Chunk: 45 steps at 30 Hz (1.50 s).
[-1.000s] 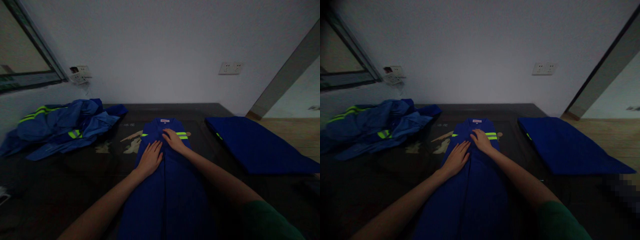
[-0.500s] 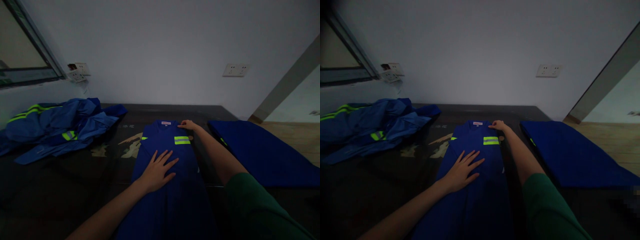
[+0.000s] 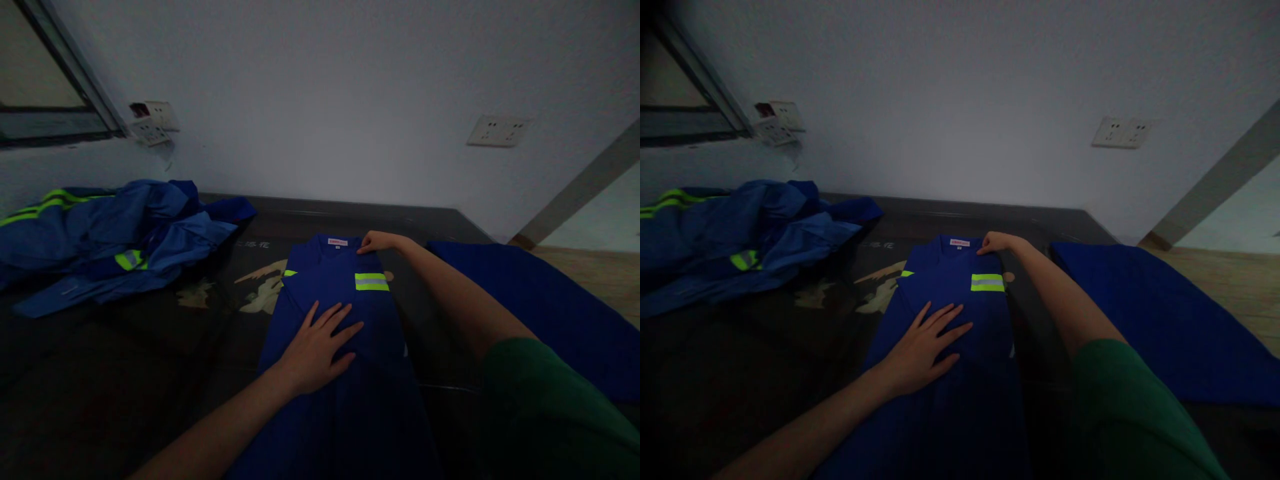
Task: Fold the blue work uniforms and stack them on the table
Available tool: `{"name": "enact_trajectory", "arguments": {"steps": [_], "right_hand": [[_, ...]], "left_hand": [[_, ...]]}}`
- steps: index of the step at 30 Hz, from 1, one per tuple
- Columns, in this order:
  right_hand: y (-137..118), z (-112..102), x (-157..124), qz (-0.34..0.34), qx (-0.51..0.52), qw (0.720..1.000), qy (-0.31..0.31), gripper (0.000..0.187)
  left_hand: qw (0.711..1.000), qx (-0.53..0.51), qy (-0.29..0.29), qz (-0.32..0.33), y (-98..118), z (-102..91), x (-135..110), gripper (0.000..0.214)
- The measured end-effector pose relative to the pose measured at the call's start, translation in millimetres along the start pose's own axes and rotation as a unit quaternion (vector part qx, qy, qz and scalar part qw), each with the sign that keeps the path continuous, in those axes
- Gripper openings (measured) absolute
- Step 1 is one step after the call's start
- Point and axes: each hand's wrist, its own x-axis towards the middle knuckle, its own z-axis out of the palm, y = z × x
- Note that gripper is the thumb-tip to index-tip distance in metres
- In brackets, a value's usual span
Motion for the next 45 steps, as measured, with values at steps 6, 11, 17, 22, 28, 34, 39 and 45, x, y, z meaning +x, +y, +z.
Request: {"name": "enact_trajectory", "arguments": {"steps": [6, 11, 17, 22, 28, 34, 39, 45], "right_hand": [[-7.5, -5.0, -0.6, 0.006, -0.044, 0.999, -0.030, 0.052], [-12.4, -0.8, -4.6, 0.022, -0.250, 0.968, 0.001, 0.049], [0.7, 10.2, -12.6, -0.072, -0.334, 0.936, 0.087, 0.049], [11.0, 24.5, -19.7, -0.053, -0.267, 0.951, 0.146, 0.040], [6.4, 24.2, -33.9, 0.075, -0.155, 0.927, 0.334, 0.034], [-37.9, 66.9, -37.9, 0.153, -0.055, 0.942, 0.293, 0.051], [-53.9, 104.8, -32.2, 0.204, -0.061, 0.947, 0.242, 0.079], [-49.5, 99.5, -29.6, 0.220, -0.045, 0.939, 0.261, 0.084]], "left_hand": [[1.000, -0.001, 0.006, 0.002, -1.4, 3.5, -0.2, 0.054], [1.000, -0.008, 0.002, -0.004, -0.2, 2.9, -0.4, 0.054], [1.000, -0.022, 0.000, -0.006, 0.4, 2.3, -0.2, 0.052], [1.000, -0.020, 0.013, 0.001, 0.8, 1.4, -1.0, 0.051], [1.000, -0.013, 0.022, 0.011, 1.4, 1.4, -0.6, 0.049], [1.000, -0.006, 0.018, 0.015, 2.4, 0.5, 0.1, 0.054], [1.000, -0.007, 0.016, 0.013, 1.9, 1.0, 0.4, 0.056], [1.000, -0.003, 0.000, 0.006, 3.2, 0.3, 0.5, 0.055]]}}
